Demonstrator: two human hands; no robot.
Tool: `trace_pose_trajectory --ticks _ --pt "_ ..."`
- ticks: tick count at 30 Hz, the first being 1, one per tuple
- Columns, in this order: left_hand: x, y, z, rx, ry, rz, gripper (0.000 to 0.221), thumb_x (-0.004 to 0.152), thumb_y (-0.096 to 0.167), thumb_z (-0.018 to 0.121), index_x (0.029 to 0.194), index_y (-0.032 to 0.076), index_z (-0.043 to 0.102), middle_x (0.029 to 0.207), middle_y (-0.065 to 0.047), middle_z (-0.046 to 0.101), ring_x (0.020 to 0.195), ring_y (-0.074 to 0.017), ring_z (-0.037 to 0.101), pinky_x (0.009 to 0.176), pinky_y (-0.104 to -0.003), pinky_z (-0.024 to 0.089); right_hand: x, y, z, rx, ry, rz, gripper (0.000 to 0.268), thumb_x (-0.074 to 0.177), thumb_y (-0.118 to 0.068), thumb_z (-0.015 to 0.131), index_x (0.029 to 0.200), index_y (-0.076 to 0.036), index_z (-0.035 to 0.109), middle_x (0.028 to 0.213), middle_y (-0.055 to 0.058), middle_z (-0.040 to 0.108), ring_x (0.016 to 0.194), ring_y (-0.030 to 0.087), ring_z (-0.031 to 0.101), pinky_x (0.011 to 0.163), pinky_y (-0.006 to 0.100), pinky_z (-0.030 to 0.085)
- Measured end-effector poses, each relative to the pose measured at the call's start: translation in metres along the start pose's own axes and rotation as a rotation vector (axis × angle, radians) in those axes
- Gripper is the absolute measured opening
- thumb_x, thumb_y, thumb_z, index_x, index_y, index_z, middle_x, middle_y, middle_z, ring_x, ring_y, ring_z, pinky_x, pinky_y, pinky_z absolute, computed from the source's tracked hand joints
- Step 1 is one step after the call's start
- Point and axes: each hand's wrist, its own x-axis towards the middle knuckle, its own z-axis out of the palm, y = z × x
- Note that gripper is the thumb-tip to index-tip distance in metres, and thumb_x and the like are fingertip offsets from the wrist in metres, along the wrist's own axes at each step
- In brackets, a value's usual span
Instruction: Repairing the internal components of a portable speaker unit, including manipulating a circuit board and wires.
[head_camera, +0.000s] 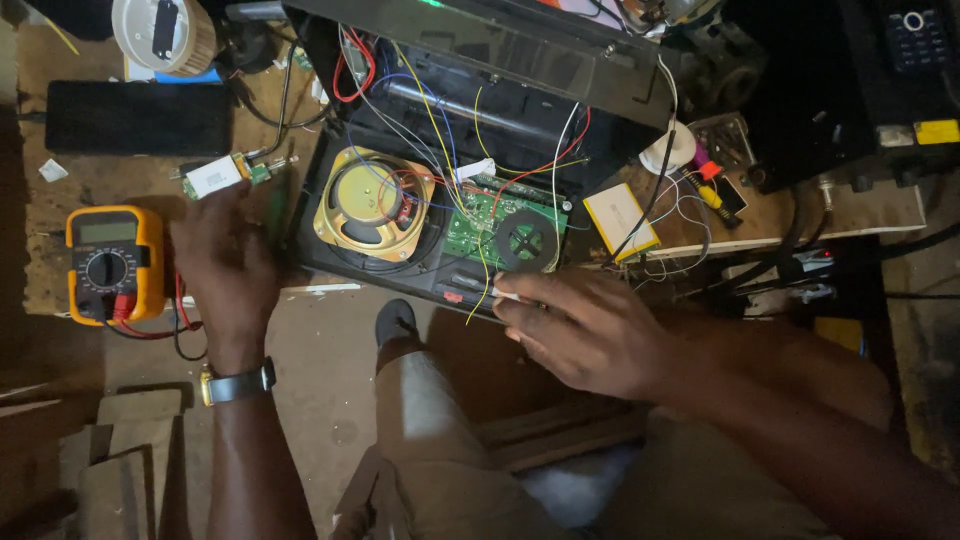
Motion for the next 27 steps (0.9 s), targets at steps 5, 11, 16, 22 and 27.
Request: trace_pose_trajectory --ticks 5,11,16,22,27 --pt "0.009 0.055 -0.014 0.118 0.223 0.041 0.039 0.099 -0.016 0.051 0.131 -0.007 0.071 0.116 -0.022 0.071 0.098 -0.0387 0.055 0.085 -0.049 0.039 -0.003 0.015 -0.017 -0.008 0.079 -0.031 0.016 0.104 -0.003 0.070 0.120 0.001 0.070 0.125 0.025 0.071 0.110 0.036 0.079 0.097 0.046 0.069" --pt "-0.068 0.104 0.041 0.146 0.115 0.058 0.030 0.110 0.010 0.057 0.137 0.000 0.068 0.120 -0.018 0.072 0.099 -0.0401 0.061 0.085 -0.051 0.047 0.008 0.009 -0.052 0.025 0.322 0.521 0.025 0.112 -0.013 0.060 0.123 0.006 0.071 0.101 0.014 0.073 0.093 0.023 0.069 0.085 0.035 0.054" --pt "-0.095 0.142 0.066 -0.098 -0.057 0.126 0.031 0.093 -0.001 0.057 0.123 -0.002 0.064 0.117 -0.023 0.067 0.088 -0.0397 0.061 0.074 -0.049 0.047 0.008 0.013 -0.057 0.030 0.365 0.419 0.026 0.112 -0.012 0.059 0.119 0.010 0.070 0.100 0.018 0.074 0.085 0.024 0.072 0.076 0.033 0.054" --pt "-0.122 0.124 0.079 0.139 -0.293 0.172 0.077 0.077 -0.006 0.071 0.152 0.007 0.055 0.144 -0.023 0.059 0.091 -0.0340 0.059 0.078 -0.049 0.053 0.016 -0.022 -0.074 0.044 0.326 0.498 0.021 0.111 -0.011 0.060 0.119 0.005 0.070 0.105 0.017 0.076 0.082 0.021 0.078 0.060 0.026 0.050" --pt "-0.113 0.118 0.077 0.162 -0.363 0.096 0.063 0.086 0.002 0.066 0.147 0.016 0.059 0.145 -0.015 0.059 0.094 -0.0360 0.060 0.080 -0.049 0.054 -0.024 -0.045 -0.030 0.419 0.513 0.958 0.021 0.105 -0.008 0.059 0.121 0.004 0.068 0.101 0.019 0.078 0.078 0.022 0.079 0.067 0.026 0.060"
